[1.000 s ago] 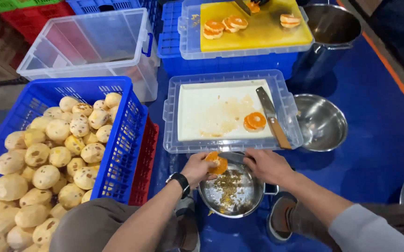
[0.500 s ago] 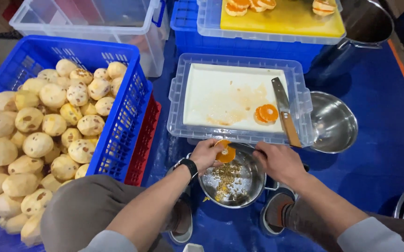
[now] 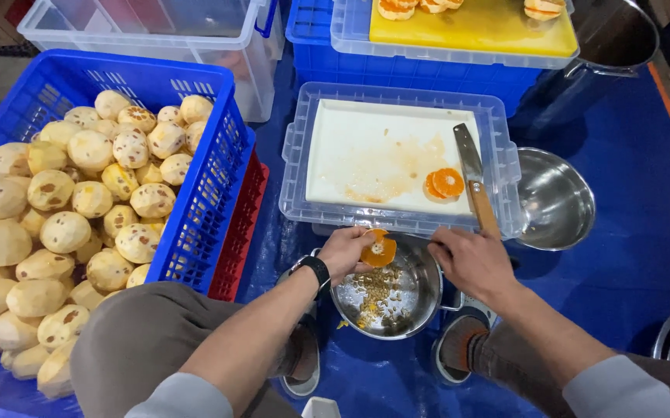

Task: Using a knife to remove seeds from sliced oranges and placing the cleaned fruit into a bowl.

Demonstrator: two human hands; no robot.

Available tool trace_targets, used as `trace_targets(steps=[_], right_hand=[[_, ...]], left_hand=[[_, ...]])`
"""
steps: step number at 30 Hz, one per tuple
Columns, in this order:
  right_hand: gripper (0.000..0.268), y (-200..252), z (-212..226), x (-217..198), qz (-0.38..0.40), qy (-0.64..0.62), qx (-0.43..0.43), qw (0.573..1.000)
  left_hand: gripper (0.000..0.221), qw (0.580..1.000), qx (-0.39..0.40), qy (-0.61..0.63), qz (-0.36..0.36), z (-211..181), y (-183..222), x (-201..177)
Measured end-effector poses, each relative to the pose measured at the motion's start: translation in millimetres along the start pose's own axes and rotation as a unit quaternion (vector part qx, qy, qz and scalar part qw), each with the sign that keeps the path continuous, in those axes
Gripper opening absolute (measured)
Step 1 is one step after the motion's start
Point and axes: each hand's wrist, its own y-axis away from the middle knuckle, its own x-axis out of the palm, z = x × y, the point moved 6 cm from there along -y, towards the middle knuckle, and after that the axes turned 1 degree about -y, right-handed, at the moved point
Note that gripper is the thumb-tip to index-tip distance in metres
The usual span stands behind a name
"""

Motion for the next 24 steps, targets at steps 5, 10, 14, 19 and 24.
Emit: trace_targets(steps=[5, 10, 14, 19, 24], right_hand=[[0.018, 6, 14, 13, 0.027, 0.023, -0.039, 0.999], [0.014, 8, 13, 11, -0.021, 0.039, -0.051, 0.998], [0.012, 12, 10, 23, -0.021, 0.05, -0.056, 0.997], [0.015, 17, 14, 29, -0.009, 0.043, -0.089, 0.995], [0.012, 17, -2, 26, 0.027, 0.029, -0.02, 0.999]], left_hand=[[0.037, 1.0, -0.001, -0.004, -0.005, 2, 2, -1], [0.036, 1.0, -0.007, -0.022, -0.007, 11, -8, -3], [0.038, 1.0, -0.011, -0.016, -0.002, 16, -11, -5], [0.037, 1.0, -0.002, -0.023, -0.012, 18, -22, -11], [0.037, 0.999, -0.004, -0.022, -0.037, 25, -30, -22]])
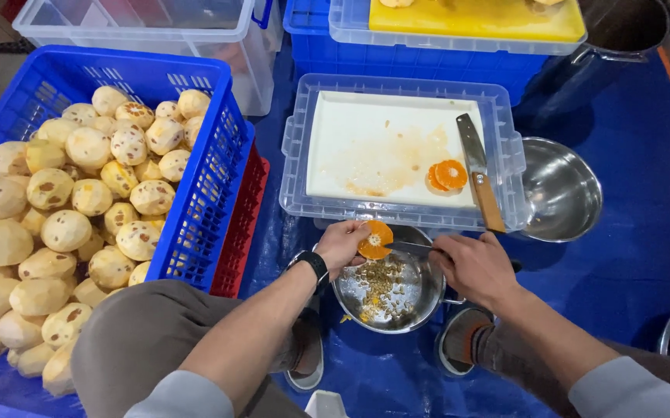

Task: Using a knife to remove seeds from sliced oranges and placing the cleaned fruit into a bowl.

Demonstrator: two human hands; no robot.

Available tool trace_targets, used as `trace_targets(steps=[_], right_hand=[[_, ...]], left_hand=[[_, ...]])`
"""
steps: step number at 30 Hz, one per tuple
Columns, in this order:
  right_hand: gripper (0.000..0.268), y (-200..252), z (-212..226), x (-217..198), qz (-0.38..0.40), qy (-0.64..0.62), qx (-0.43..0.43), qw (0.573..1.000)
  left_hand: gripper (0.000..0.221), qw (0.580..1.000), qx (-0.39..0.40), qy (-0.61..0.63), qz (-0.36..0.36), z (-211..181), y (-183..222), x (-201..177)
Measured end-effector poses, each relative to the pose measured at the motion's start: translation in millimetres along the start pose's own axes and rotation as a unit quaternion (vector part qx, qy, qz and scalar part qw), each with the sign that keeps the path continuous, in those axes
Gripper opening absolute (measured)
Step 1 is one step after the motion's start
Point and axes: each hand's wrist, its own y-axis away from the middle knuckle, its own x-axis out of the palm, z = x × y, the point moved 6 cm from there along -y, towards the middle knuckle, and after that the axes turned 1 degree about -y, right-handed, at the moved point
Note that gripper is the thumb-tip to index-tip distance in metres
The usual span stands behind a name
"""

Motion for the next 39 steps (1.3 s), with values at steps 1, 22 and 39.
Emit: trace_targets(steps=[1, 22, 39], right_hand=[[0.012, 0, 1, -1, -0.001, 0.0, 0.002, 1.0], [0.022, -4, 26, -35, 0.049, -0.061, 0.099, 0.992], [0.026, 3, 38, -53, 0.15, -0.24, 0.269, 0.921]], left_hand=[[0.037, 1.0, 0.001, -0.001, 0.001, -2, 2, 1], [0.048, 0.999, 0.022, 0.023, 0.043, -8, 20, 14], [0.042, 0.992, 0.073, 0.012, 0.101, -8, 15, 25]])
